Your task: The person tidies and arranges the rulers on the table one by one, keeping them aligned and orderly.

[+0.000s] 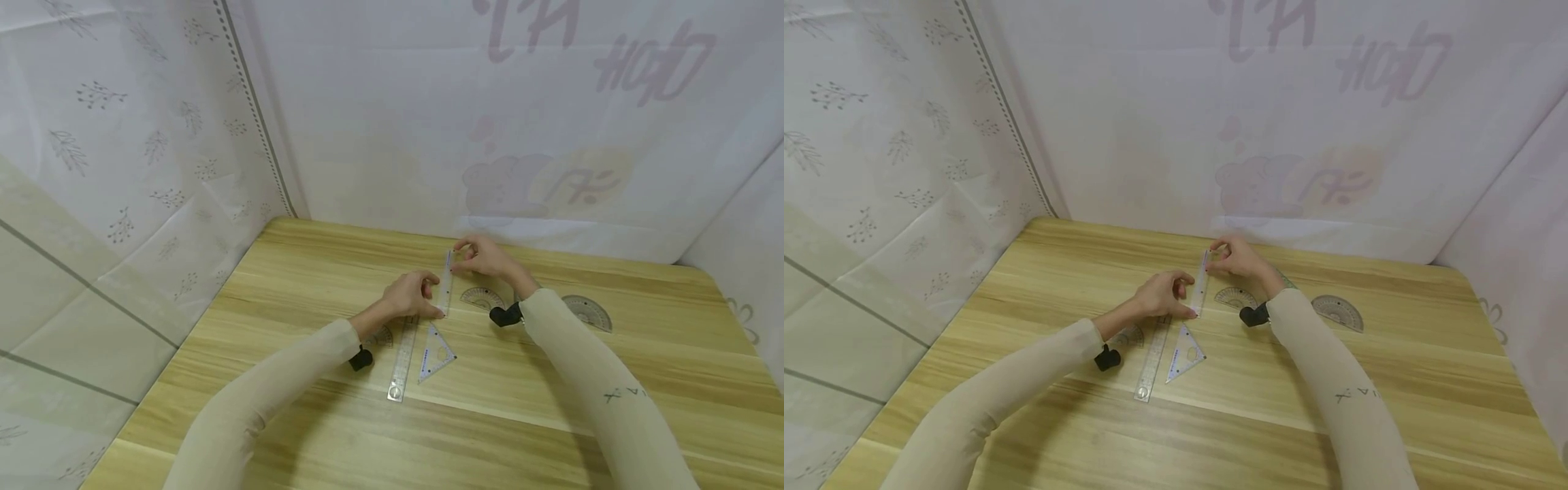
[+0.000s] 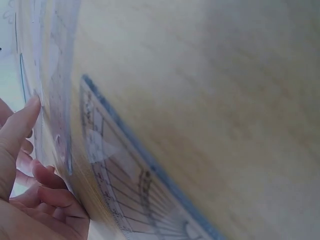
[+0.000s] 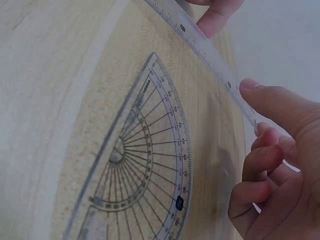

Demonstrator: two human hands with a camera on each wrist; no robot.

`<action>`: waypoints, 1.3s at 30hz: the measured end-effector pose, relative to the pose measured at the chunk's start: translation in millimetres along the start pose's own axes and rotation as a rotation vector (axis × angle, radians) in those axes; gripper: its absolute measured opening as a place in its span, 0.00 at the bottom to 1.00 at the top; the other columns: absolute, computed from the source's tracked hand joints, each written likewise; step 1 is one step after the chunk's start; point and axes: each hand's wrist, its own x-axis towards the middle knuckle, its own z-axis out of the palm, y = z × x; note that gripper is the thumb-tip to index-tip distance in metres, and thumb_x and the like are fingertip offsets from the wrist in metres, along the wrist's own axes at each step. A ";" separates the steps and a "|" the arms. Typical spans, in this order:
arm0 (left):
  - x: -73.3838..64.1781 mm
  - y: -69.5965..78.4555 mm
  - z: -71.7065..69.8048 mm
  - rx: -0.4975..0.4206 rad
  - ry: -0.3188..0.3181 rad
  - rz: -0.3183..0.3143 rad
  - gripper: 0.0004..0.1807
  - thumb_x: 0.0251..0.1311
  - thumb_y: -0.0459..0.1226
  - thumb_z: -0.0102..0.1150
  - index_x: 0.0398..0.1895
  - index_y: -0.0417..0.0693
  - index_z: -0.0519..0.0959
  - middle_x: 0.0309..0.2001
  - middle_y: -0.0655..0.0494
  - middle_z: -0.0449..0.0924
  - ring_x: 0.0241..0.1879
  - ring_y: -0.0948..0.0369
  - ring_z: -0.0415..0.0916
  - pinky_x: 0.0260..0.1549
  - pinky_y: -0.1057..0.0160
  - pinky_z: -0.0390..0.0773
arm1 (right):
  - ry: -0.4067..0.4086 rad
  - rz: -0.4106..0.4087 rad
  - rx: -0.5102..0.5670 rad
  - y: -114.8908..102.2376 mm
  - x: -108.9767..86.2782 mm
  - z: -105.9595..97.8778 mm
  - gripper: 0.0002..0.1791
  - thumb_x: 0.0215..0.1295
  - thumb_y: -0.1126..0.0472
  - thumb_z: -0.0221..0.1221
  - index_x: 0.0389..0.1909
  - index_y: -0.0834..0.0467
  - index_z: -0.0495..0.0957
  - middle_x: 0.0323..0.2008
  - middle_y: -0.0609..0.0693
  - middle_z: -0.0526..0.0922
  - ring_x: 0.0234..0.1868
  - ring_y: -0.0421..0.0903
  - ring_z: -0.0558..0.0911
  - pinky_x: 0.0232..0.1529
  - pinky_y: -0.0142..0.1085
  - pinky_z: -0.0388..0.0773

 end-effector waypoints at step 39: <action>-24.9 0.4 -3.4 -0.586 0.060 0.049 0.07 0.60 0.34 0.73 0.40 0.43 0.88 0.18 0.60 0.56 0.20 0.64 0.54 0.23 0.67 0.60 | 0.122 -0.056 0.518 -32.1 -8.5 -6.1 0.07 0.71 0.63 0.64 0.41 0.65 0.84 0.25 0.46 0.75 0.18 0.39 0.58 0.26 0.39 0.57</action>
